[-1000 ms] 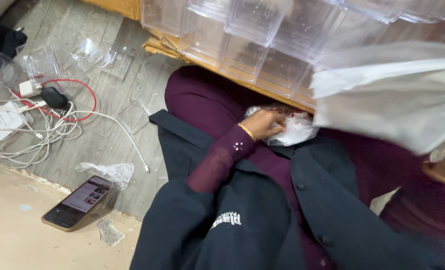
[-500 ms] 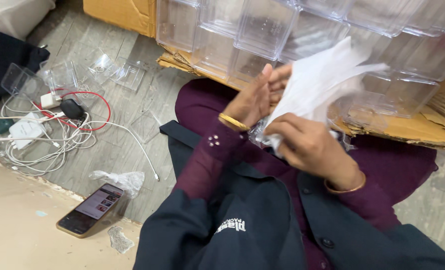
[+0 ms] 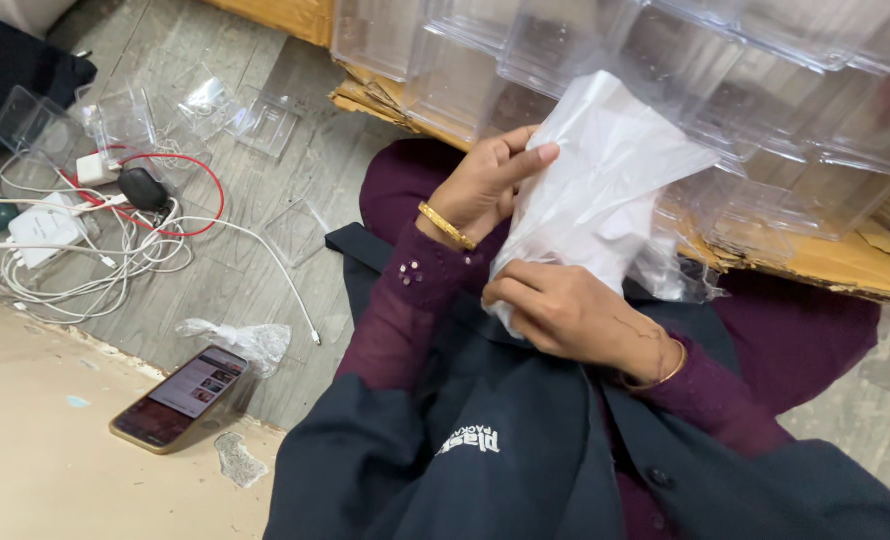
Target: The person sits on the floor and unpacks clear plastic boxes from plastic bags, pulling each box out and placing it onto a large stack of boxes in front of them. They open and empty bags one at a time and arrange the boxes on the pile.
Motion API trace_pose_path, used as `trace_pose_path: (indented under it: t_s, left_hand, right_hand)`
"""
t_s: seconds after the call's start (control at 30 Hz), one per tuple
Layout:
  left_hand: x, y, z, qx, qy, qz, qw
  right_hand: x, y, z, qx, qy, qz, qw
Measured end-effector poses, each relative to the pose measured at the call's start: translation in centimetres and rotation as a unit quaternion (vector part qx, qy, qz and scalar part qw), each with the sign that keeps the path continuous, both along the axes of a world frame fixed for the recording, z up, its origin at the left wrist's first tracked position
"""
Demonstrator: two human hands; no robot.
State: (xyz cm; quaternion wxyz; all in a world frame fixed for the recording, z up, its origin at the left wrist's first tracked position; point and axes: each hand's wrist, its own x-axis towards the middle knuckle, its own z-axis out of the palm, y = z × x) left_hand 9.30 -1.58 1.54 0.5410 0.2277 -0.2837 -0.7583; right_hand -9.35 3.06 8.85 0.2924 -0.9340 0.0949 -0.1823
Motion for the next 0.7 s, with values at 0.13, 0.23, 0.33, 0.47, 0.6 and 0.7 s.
trace_pose_path:
  t_s: [0.13, 0.23, 0.33, 0.47, 0.6, 0.7]
  left_hand:
    - [1.1, 0.5, -0.4, -0.053, -0.061, 0.027, 0.996]
    - [1.9, 0.8, -0.2, -0.084, -0.087, 0.045, 0.992]
    - [2.6, 0.9, 0.2, -0.088, -0.079, 0.065, 0.991]
    - [3.7, 0.8, 0.7, -0.136, -0.176, 0.076, 0.972]
    - [3.2, 0.8, 0.8, -0.206, -0.207, -0.01, 0.956]
    - [2.4, 1.3, 0.8, -0.203, -0.203, -0.026, 0.958]
  right_hand:
    - [1.3, 0.0, -1.1, -0.017, 0.015, 0.038, 0.999]
    - [2.5, 0.3, -1.7, -0.013, 0.029, 0.063, 0.998]
    - [2.9, 0.2, -1.2, 0.01, 0.053, 0.084, 0.995]
    - [1.3, -1.8, 1.4, 0.167, 0.008, 0.164, 0.972]
    - [-0.5, -4.4, 3.6, 0.072, -0.135, -0.154, 0.976]
    - [-0.5, -7.2, 3.3, 0.178, -0.147, -0.106, 0.967]
